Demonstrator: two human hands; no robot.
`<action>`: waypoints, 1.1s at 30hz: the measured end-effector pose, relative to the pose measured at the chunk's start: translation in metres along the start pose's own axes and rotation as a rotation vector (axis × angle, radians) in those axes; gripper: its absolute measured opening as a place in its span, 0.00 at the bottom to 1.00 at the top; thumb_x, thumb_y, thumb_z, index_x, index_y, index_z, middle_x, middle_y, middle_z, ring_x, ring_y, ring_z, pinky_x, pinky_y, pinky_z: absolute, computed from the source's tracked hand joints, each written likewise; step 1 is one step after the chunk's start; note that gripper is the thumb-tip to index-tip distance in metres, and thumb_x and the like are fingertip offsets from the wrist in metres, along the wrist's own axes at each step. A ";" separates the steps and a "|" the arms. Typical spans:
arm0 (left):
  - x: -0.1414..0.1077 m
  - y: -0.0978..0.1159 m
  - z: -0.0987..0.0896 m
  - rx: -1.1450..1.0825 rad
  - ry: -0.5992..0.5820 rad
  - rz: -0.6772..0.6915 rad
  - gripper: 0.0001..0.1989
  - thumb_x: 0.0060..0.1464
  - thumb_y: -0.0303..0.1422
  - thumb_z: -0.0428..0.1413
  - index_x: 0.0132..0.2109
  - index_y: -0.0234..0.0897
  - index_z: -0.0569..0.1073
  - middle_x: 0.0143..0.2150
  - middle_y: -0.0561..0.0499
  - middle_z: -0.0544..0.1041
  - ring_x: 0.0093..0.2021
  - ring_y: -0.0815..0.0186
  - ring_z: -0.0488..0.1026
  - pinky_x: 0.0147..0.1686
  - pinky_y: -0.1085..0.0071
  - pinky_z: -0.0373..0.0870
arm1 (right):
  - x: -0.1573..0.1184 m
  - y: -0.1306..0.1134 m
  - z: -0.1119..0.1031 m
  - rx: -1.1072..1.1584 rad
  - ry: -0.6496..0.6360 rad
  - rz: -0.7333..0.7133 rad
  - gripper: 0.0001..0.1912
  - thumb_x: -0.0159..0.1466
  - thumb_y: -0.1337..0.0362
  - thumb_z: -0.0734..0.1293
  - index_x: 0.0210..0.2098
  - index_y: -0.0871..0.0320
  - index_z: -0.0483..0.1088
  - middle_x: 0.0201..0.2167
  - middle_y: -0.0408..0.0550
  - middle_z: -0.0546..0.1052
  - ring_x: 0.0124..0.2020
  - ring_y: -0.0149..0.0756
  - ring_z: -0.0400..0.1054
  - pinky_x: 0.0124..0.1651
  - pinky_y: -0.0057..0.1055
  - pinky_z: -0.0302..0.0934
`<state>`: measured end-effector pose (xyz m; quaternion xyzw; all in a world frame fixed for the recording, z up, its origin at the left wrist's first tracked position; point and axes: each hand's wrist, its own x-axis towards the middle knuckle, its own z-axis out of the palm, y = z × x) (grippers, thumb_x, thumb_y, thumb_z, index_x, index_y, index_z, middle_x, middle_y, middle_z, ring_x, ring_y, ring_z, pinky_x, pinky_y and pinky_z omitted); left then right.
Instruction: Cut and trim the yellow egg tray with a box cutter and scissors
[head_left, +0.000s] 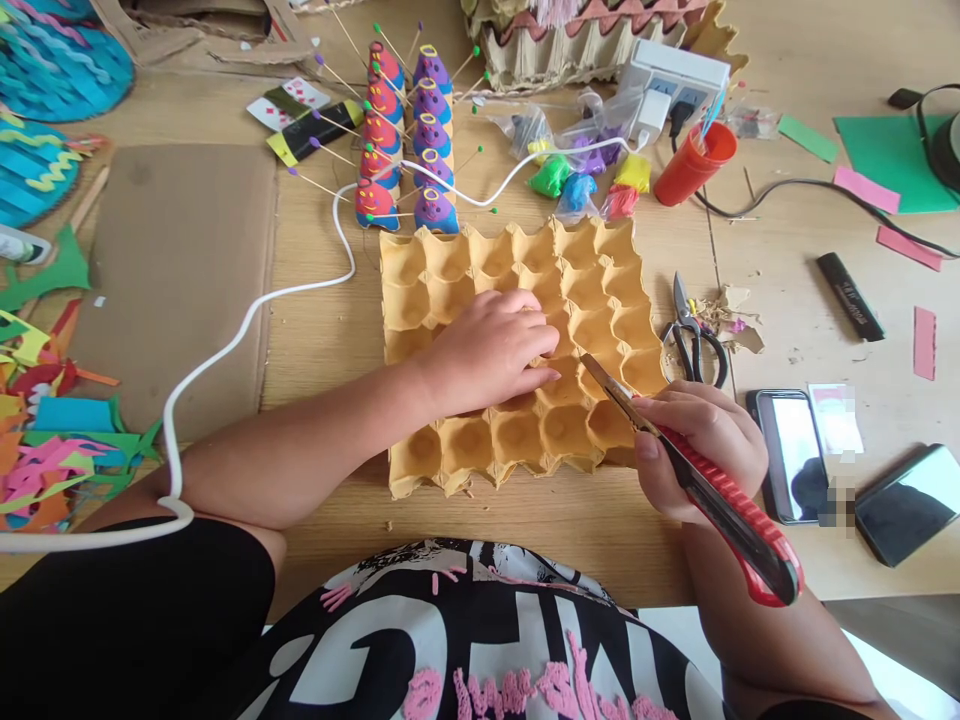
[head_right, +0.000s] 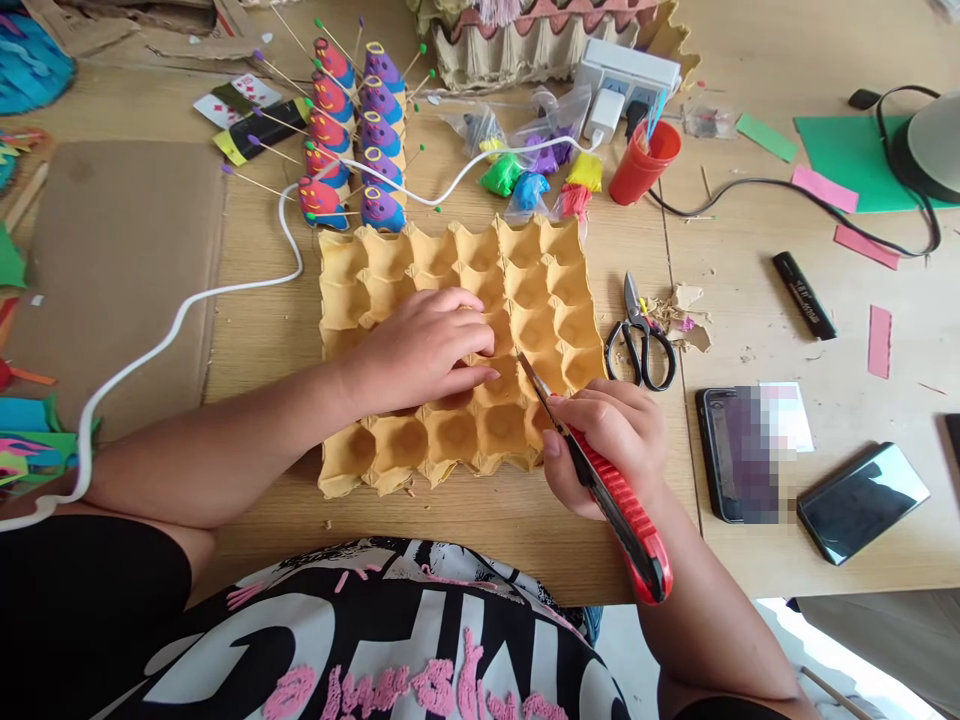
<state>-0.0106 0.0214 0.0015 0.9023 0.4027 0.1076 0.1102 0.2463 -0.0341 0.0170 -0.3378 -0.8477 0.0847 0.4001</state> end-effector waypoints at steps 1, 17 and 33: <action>0.000 0.000 0.000 0.001 0.004 0.002 0.11 0.66 0.41 0.64 0.40 0.38 0.77 0.46 0.45 0.82 0.59 0.51 0.71 0.55 0.57 0.67 | 0.000 -0.002 0.000 -0.011 -0.006 0.008 0.11 0.64 0.68 0.67 0.46 0.49 0.70 0.25 0.42 0.75 0.23 0.36 0.69 0.26 0.37 0.64; 0.000 0.000 0.003 0.009 0.022 0.004 0.11 0.65 0.40 0.64 0.40 0.37 0.77 0.45 0.45 0.81 0.60 0.49 0.72 0.55 0.55 0.69 | 0.005 -0.017 0.007 -0.079 -0.054 0.023 0.13 0.63 0.70 0.69 0.46 0.51 0.67 0.26 0.41 0.75 0.22 0.34 0.65 0.25 0.34 0.61; 0.000 0.000 0.002 -0.021 0.016 0.000 0.11 0.67 0.41 0.63 0.40 0.37 0.77 0.45 0.45 0.81 0.60 0.50 0.71 0.56 0.55 0.67 | 0.003 -0.021 0.002 -0.089 -0.055 0.070 0.13 0.63 0.70 0.69 0.45 0.49 0.68 0.28 0.43 0.77 0.25 0.38 0.69 0.28 0.38 0.67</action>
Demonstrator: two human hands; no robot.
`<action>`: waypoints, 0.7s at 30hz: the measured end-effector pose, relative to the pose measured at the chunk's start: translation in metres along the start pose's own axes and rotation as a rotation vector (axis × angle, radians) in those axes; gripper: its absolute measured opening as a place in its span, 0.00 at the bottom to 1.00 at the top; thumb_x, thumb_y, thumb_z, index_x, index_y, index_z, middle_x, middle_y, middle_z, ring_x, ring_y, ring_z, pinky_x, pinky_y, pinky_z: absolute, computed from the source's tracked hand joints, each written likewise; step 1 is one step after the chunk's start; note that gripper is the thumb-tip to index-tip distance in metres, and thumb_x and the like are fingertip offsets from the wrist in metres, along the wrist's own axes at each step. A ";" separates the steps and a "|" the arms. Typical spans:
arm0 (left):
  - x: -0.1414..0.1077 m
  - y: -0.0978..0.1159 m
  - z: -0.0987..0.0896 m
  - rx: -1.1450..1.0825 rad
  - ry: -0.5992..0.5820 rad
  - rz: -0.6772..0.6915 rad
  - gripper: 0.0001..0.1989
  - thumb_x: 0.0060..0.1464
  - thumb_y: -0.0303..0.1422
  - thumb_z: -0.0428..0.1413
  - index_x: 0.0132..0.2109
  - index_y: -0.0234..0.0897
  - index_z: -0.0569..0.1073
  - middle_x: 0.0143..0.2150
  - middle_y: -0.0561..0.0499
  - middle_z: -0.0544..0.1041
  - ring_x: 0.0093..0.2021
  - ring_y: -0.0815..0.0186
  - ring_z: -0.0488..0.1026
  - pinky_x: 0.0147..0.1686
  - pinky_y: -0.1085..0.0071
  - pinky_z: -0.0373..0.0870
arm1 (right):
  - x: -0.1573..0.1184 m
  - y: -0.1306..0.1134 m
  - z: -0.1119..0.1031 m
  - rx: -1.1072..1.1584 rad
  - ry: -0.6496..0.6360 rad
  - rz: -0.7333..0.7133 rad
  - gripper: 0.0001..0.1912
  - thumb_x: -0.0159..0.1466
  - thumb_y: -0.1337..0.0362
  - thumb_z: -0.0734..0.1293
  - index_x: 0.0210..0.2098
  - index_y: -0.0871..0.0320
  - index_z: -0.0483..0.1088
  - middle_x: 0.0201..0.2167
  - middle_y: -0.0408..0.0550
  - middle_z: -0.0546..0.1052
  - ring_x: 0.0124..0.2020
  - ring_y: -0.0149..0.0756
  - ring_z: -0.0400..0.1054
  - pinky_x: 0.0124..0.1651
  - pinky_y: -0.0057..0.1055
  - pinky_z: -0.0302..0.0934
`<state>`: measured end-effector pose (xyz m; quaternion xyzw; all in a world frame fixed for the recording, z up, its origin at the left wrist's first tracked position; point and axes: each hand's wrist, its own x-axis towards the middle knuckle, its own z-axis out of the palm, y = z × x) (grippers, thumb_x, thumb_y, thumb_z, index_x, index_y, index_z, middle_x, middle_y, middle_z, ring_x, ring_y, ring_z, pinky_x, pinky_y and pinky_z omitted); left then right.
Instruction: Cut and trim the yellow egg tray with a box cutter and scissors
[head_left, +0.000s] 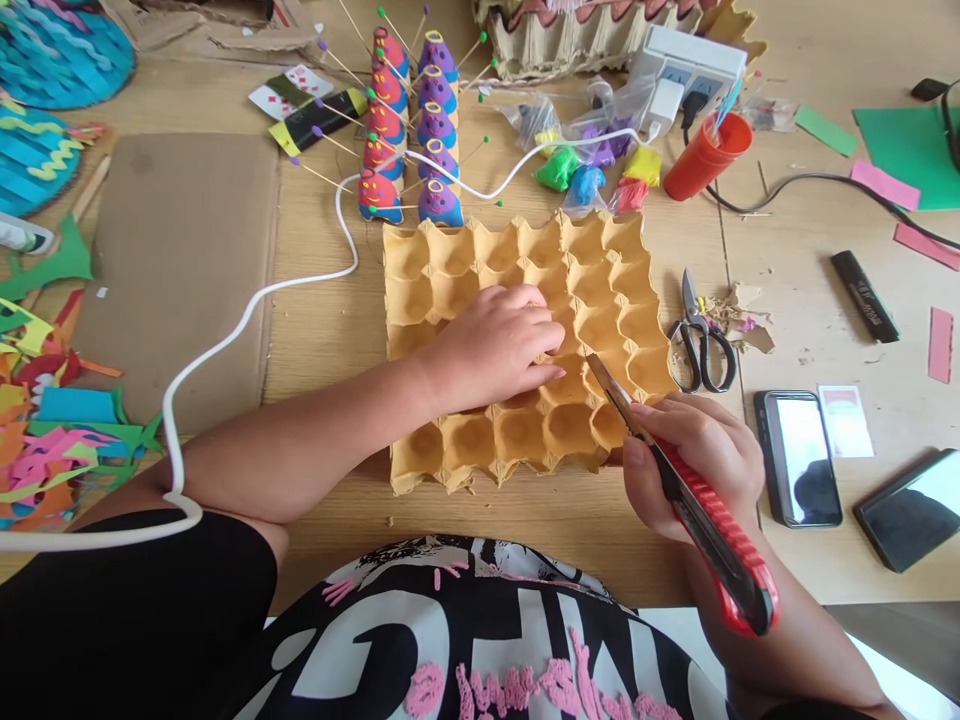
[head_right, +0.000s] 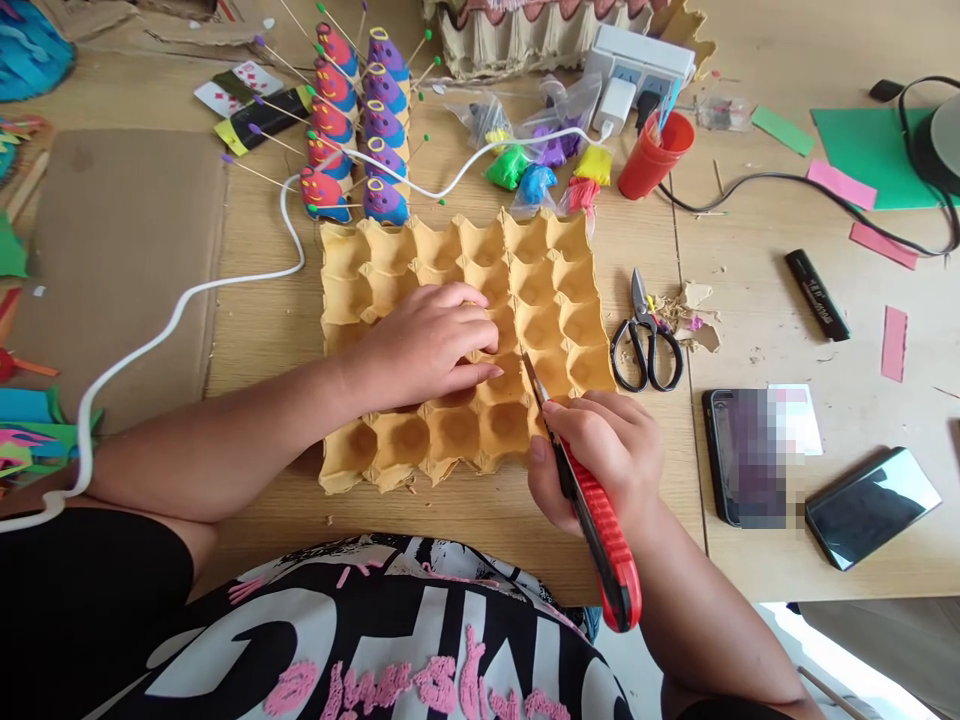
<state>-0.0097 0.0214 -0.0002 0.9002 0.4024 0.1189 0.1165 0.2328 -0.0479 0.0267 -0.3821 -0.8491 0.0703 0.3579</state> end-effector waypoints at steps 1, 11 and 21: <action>0.000 0.000 0.000 0.001 -0.002 -0.001 0.11 0.67 0.41 0.63 0.40 0.37 0.77 0.45 0.45 0.81 0.60 0.50 0.71 0.56 0.55 0.67 | 0.000 0.000 0.001 0.003 0.002 0.006 0.13 0.63 0.70 0.69 0.45 0.49 0.68 0.28 0.43 0.77 0.25 0.39 0.70 0.28 0.38 0.67; 0.001 0.000 0.001 0.008 0.010 -0.002 0.11 0.66 0.40 0.63 0.39 0.37 0.77 0.44 0.45 0.82 0.59 0.49 0.72 0.55 0.54 0.69 | 0.004 -0.002 0.000 -0.018 -0.038 -0.034 0.14 0.62 0.71 0.69 0.45 0.51 0.67 0.27 0.43 0.76 0.24 0.36 0.67 0.27 0.36 0.64; 0.000 0.000 0.002 0.026 0.024 0.008 0.10 0.65 0.39 0.64 0.39 0.37 0.77 0.45 0.45 0.82 0.60 0.50 0.72 0.55 0.55 0.68 | 0.002 0.006 0.012 0.049 -0.007 0.007 0.13 0.63 0.70 0.68 0.45 0.49 0.66 0.25 0.39 0.73 0.22 0.36 0.65 0.26 0.36 0.62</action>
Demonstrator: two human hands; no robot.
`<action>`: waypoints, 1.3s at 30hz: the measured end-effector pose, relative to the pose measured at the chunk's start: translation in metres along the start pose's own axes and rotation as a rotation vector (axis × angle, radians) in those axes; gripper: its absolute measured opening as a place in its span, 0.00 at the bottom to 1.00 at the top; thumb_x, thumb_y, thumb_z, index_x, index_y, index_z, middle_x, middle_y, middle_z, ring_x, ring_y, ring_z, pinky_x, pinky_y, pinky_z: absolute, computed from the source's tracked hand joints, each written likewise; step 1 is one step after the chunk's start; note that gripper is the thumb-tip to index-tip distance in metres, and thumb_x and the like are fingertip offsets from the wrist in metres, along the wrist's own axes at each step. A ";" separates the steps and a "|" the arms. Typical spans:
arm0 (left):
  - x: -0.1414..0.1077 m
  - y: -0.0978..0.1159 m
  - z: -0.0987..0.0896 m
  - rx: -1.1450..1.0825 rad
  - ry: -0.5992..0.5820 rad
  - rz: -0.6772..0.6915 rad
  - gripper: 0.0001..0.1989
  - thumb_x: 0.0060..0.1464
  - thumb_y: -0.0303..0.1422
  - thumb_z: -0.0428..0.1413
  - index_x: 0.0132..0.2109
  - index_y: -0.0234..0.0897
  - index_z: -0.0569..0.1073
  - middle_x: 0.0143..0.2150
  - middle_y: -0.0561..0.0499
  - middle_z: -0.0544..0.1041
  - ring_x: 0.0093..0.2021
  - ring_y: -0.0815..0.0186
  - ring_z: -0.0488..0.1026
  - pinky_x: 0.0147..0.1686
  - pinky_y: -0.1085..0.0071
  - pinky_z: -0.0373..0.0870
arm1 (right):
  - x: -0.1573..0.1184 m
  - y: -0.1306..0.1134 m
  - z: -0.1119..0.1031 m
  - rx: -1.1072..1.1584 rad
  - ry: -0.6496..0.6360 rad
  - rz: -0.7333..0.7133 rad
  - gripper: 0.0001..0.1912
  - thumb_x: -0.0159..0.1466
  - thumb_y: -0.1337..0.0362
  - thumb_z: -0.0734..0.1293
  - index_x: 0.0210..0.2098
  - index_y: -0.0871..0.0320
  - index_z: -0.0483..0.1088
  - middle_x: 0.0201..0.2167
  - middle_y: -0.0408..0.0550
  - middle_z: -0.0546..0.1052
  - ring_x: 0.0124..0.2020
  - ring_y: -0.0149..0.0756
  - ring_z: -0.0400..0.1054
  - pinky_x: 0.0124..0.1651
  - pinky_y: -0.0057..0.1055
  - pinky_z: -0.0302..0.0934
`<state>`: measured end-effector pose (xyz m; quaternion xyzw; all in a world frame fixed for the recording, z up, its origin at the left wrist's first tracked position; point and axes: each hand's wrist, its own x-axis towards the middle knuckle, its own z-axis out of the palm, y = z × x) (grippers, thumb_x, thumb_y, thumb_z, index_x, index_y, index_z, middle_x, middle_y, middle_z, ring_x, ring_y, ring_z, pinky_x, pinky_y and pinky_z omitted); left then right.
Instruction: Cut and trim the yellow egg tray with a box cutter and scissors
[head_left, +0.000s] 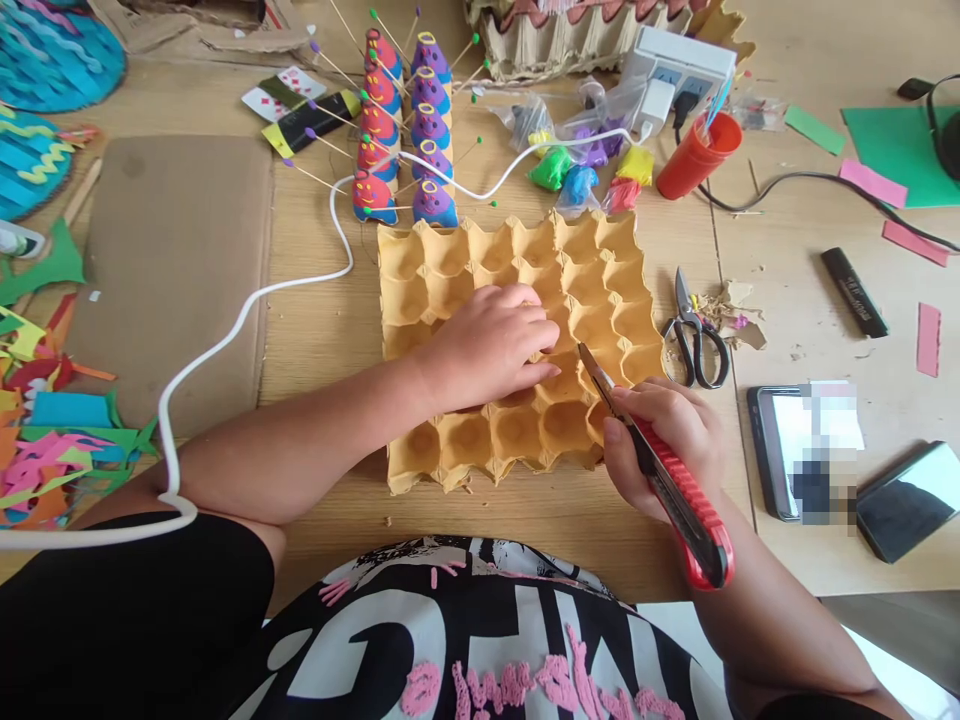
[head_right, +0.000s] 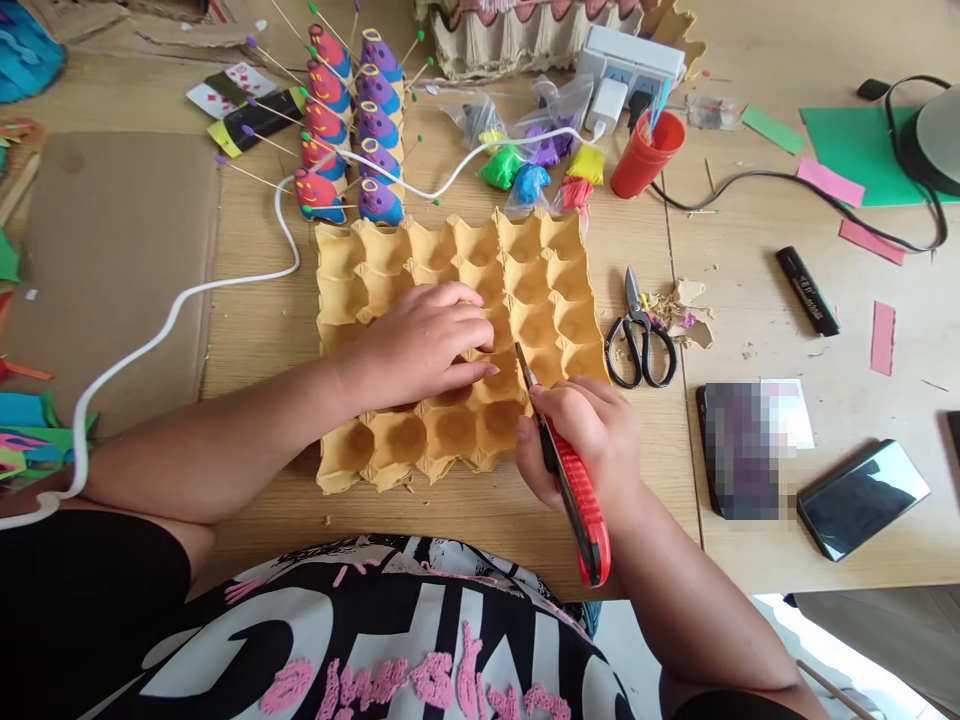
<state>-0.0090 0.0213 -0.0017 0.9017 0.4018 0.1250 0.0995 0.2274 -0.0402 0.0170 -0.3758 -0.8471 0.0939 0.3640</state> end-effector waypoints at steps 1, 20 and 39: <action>0.000 0.000 0.000 0.005 -0.005 -0.001 0.11 0.65 0.40 0.64 0.39 0.37 0.77 0.45 0.45 0.82 0.60 0.50 0.72 0.55 0.55 0.69 | 0.000 0.000 -0.001 0.001 0.002 -0.004 0.13 0.63 0.70 0.68 0.45 0.49 0.66 0.24 0.39 0.72 0.21 0.36 0.65 0.25 0.36 0.61; 0.000 0.000 -0.001 -0.019 -0.013 -0.010 0.11 0.65 0.40 0.64 0.39 0.38 0.76 0.45 0.46 0.82 0.59 0.50 0.71 0.55 0.56 0.67 | 0.001 -0.005 -0.009 -0.058 -0.001 -0.087 0.12 0.62 0.71 0.68 0.43 0.52 0.67 0.26 0.42 0.74 0.24 0.35 0.67 0.27 0.36 0.63; 0.000 0.000 0.000 -0.020 -0.004 -0.005 0.11 0.65 0.40 0.64 0.39 0.38 0.76 0.45 0.46 0.82 0.60 0.51 0.72 0.56 0.56 0.67 | -0.001 -0.005 -0.008 -0.050 0.004 -0.018 0.15 0.63 0.70 0.69 0.47 0.48 0.67 0.28 0.43 0.77 0.25 0.40 0.70 0.28 0.39 0.66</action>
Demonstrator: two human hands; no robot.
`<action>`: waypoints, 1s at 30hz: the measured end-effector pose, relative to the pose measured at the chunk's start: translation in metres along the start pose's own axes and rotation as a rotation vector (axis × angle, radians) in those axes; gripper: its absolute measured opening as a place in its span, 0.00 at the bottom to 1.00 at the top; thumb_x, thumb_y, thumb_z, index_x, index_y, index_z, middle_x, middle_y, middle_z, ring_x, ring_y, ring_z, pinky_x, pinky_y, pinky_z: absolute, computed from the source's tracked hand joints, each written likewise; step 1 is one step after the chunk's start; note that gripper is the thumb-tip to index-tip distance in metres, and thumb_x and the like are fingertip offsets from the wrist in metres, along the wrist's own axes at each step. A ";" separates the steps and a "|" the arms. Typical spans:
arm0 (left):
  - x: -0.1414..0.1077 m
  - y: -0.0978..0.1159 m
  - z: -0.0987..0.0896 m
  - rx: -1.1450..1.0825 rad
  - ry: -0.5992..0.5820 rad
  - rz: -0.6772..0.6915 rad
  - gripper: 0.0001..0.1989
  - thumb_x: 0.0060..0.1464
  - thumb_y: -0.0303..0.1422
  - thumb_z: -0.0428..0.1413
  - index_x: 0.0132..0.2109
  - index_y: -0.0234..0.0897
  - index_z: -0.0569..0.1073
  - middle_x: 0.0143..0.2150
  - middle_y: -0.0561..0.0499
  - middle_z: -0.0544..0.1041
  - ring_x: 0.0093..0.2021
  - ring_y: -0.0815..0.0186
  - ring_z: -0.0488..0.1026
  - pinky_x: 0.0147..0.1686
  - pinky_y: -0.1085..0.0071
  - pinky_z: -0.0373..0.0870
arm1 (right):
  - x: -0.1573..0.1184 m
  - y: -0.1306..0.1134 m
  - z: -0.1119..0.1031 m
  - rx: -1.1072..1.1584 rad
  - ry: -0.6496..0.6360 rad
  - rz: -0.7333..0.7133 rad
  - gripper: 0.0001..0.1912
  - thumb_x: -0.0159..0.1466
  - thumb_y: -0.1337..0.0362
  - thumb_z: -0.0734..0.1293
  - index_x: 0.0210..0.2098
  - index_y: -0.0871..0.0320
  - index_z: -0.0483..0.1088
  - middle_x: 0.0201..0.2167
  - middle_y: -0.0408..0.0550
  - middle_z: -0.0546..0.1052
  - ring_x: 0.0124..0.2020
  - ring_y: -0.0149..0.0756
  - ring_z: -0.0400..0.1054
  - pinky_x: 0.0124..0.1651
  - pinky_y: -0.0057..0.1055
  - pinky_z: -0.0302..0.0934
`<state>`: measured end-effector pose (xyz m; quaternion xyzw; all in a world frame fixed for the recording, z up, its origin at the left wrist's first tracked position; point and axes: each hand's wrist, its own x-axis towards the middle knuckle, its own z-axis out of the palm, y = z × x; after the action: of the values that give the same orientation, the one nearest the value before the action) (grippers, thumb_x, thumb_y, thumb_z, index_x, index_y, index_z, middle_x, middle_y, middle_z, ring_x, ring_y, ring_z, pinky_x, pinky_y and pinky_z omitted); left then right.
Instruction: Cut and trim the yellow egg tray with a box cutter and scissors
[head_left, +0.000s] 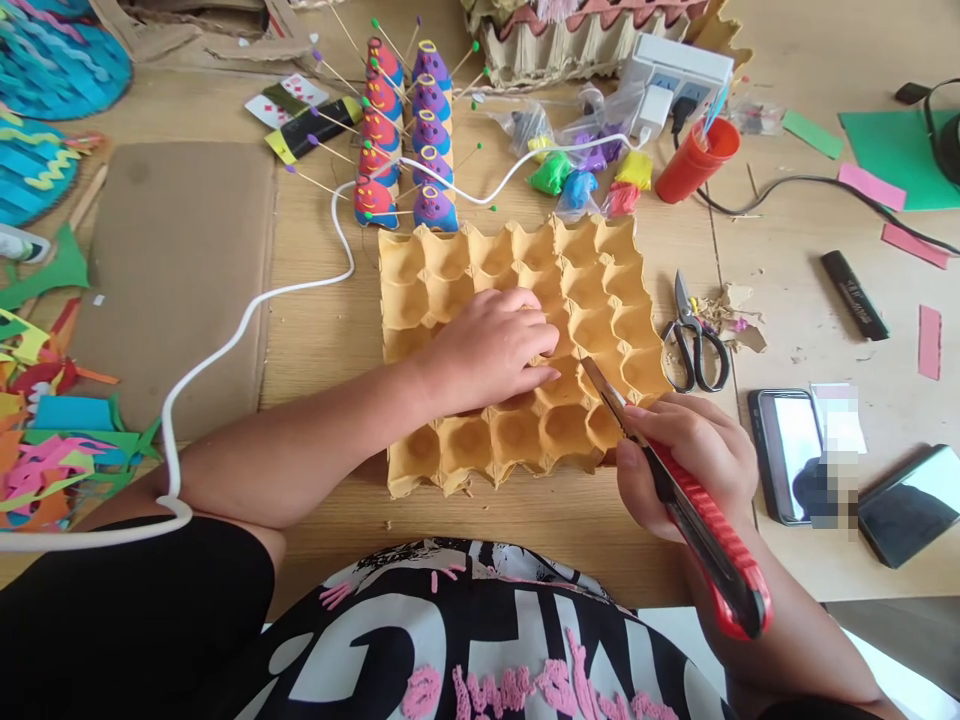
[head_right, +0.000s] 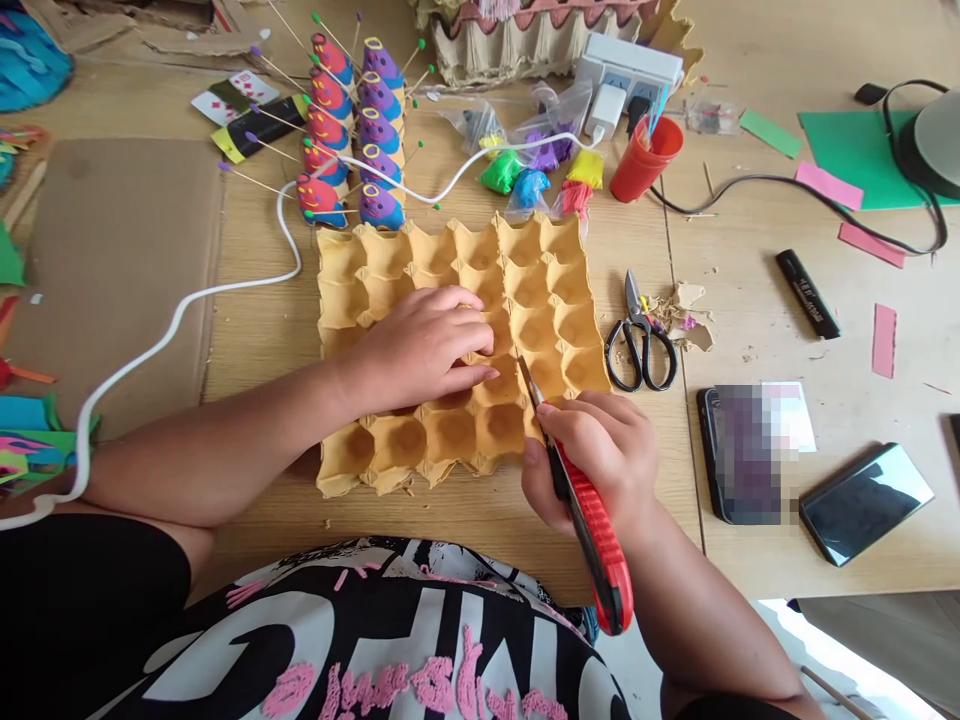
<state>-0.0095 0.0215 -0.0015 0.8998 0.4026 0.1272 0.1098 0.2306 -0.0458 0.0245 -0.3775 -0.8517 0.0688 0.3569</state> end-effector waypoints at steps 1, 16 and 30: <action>0.000 0.000 0.000 0.001 -0.001 0.001 0.11 0.65 0.40 0.64 0.39 0.38 0.76 0.45 0.46 0.82 0.60 0.50 0.72 0.56 0.56 0.67 | 0.000 0.000 0.000 0.000 0.003 -0.005 0.15 0.63 0.70 0.68 0.46 0.49 0.67 0.27 0.42 0.76 0.25 0.40 0.70 0.28 0.38 0.65; 0.000 0.000 0.001 -0.002 -0.003 -0.006 0.10 0.65 0.40 0.64 0.40 0.38 0.77 0.45 0.45 0.82 0.60 0.50 0.72 0.56 0.55 0.67 | 0.001 0.003 0.004 0.012 0.006 -0.066 0.13 0.60 0.71 0.69 0.43 0.52 0.67 0.25 0.41 0.75 0.22 0.36 0.66 0.26 0.34 0.62; -0.001 0.000 0.000 0.001 -0.005 0.006 0.10 0.65 0.40 0.63 0.40 0.38 0.77 0.45 0.45 0.82 0.60 0.50 0.72 0.55 0.55 0.67 | 0.004 0.006 0.004 0.016 0.011 -0.066 0.13 0.62 0.71 0.68 0.43 0.50 0.65 0.24 0.39 0.71 0.20 0.34 0.63 0.24 0.34 0.61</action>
<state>-0.0104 0.0214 -0.0014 0.9014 0.3996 0.1252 0.1099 0.2295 -0.0384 0.0209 -0.3467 -0.8611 0.0618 0.3666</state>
